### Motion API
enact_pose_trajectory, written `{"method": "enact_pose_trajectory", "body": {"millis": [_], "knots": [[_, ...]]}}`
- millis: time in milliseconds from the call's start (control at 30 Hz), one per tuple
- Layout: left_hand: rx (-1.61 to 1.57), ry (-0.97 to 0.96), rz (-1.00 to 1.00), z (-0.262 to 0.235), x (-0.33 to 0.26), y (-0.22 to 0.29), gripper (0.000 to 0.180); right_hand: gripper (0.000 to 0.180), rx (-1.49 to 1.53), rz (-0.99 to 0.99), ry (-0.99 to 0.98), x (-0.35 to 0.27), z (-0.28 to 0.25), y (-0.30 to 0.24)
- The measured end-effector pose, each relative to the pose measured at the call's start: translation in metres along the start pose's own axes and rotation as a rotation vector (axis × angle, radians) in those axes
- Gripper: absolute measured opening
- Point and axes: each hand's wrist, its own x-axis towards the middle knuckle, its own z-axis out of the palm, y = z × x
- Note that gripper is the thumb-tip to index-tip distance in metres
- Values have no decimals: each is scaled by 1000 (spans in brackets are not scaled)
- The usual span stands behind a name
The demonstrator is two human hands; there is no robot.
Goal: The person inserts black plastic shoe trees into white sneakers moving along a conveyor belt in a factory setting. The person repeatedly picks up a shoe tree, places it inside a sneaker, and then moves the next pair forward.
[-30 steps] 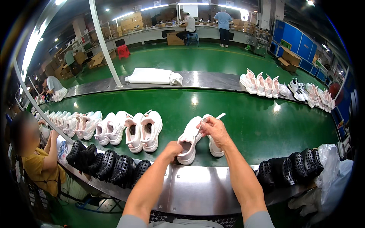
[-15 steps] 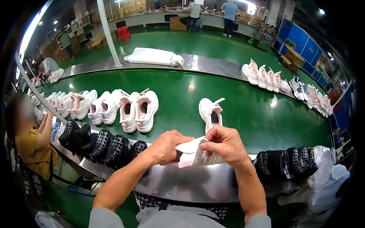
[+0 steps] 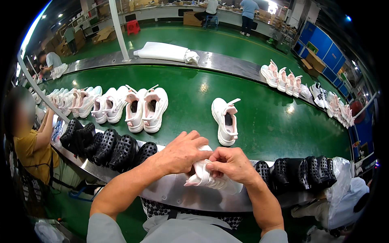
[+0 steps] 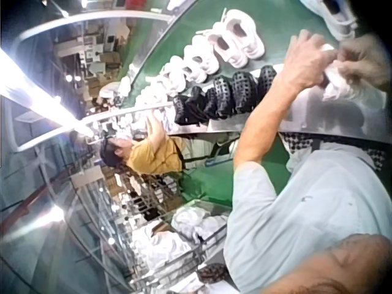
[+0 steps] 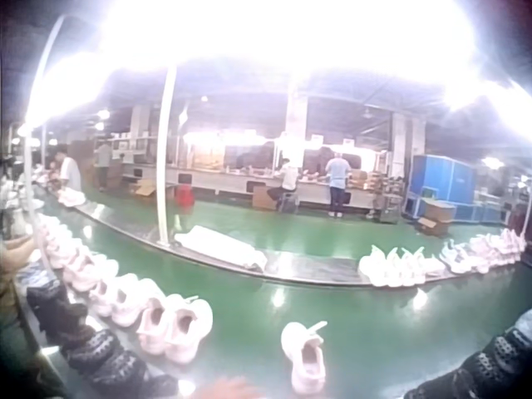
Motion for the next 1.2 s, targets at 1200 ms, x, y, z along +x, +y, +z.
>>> {"method": "enact_pose_trajectory", "body": {"millis": [1200], "knots": [[-274, 414, -745, 107, 118, -79, 55, 42, -904, -209, 482, 152, -117, 86]]}}
